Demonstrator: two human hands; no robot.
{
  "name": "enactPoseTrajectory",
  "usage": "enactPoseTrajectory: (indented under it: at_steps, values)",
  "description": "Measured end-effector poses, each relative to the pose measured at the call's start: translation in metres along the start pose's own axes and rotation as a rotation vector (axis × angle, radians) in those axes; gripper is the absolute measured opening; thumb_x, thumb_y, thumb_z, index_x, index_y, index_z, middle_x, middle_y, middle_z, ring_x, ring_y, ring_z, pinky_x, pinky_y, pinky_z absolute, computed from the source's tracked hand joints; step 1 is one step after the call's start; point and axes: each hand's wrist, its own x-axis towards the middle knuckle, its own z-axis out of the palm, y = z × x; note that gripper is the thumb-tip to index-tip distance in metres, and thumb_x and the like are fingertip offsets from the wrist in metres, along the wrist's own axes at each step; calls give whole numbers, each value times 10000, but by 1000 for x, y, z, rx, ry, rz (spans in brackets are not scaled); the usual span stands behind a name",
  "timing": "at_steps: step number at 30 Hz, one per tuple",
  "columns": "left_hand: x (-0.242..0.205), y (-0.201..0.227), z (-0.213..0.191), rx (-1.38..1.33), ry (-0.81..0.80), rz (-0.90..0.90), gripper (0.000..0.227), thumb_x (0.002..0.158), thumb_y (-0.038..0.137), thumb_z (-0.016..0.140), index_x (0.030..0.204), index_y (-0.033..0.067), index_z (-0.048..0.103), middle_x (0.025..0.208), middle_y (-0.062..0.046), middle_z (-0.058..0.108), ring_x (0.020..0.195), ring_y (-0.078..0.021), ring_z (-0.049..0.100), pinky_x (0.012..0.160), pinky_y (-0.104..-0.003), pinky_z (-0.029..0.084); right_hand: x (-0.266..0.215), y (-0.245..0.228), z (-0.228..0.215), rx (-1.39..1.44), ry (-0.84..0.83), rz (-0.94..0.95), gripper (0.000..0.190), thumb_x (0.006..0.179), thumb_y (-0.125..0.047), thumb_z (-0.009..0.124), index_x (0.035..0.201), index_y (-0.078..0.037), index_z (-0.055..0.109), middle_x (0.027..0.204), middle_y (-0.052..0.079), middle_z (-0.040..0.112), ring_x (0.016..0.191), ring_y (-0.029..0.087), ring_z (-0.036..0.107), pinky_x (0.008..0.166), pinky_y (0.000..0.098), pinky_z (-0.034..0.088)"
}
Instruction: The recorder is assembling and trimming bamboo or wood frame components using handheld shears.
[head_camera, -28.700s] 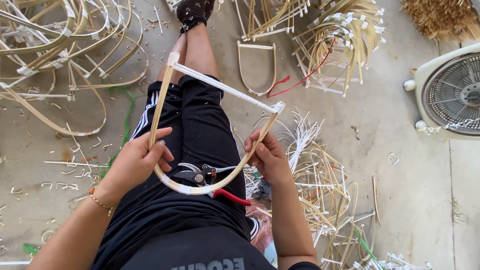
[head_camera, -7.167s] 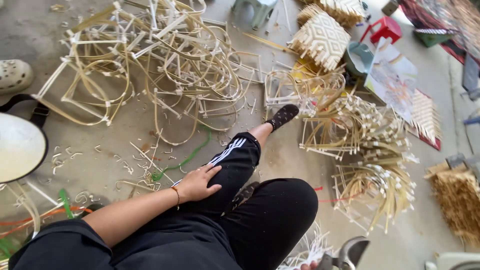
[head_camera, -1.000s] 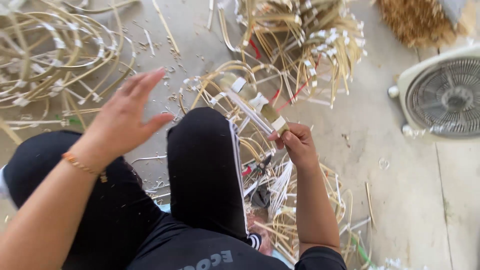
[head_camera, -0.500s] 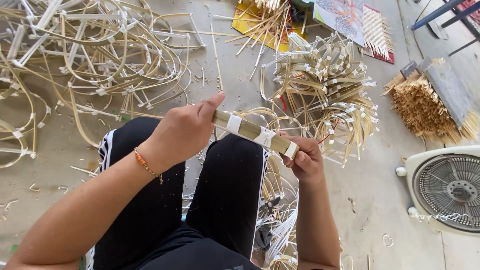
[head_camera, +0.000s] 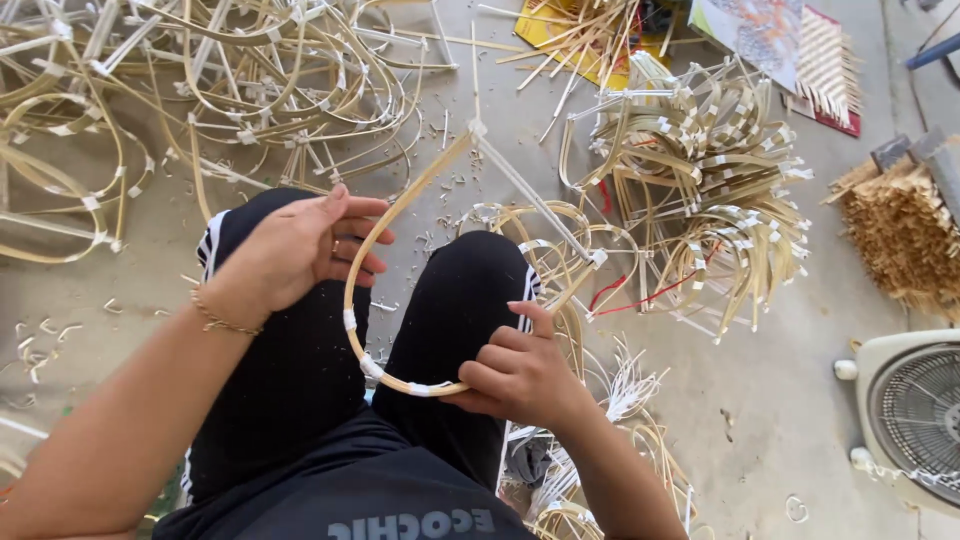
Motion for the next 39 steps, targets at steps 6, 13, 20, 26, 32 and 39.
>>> enactPoseTrajectory:
  at_steps: [6, 13, 20, 26, 32, 39]
  values:
    - [11, -32, 19, -153, -110, 41, 495, 1103, 430, 392, 1101, -11, 617, 586, 20, 435, 404, -97, 362, 374, -256, 341, -13, -15, -2, -97, 166, 49, 344, 842, -438, 814, 1108, -231, 746, 1099, 3, 610, 1060, 182, 615, 1133, 554, 294]
    - [9, -40, 7, -280, -171, 146, 394, 1080, 434, 437, 954, 80, 559, 545, 40, 382, 402, -85, 350, 370, -245, 303, -67, 5, 45, 676, 871, 715, 643, 1012, -365, 675, 1497, -24, 426, 1406, 120, 496, 1142, 176, 566, 975, 385, 495]
    - [8, -56, -4, -317, -306, 156, 362, 1071, 403, 506, 913, 79, 535, 576, 21, 421, 438, -91, 385, 393, -243, 307, -68, 15, 74, 1629, 701, 824, 488, 1088, -259, 474, 1485, 25, 449, 1020, 112, 657, 607, 85, 506, 570, 242, 452]
    - [6, -66, -11, -277, -326, 218, 347, 1060, 399, 533, 925, 80, 534, 591, 19, 434, 461, -94, 402, 432, -245, 327, -59, 13, 73, 1543, 711, 874, 440, 1097, -189, 443, 1474, 37, 474, 904, 71, 606, 588, 76, 468, 542, 236, 433]
    - [-1, -74, -19, -165, -348, 268, 334, 1091, 349, 537, 1025, 25, 580, 654, -6, 495, 553, -111, 462, 531, -267, 404, -63, 14, 68, 1447, 645, 989, 483, 1083, -190, 418, 1518, 19, 430, 918, 46, 594, 639, 54, 473, 573, 191, 410]
    - [-14, -38, 5, 349, -105, 497, 366, 1086, 233, 520, 1387, 28, 560, 987, -69, 657, 764, -113, 582, 705, -251, 502, -59, 11, 62, 1383, 563, 953, 472, 1086, -199, 439, 1517, -8, 425, 913, 19, 573, 636, 53, 464, 580, 175, 398]
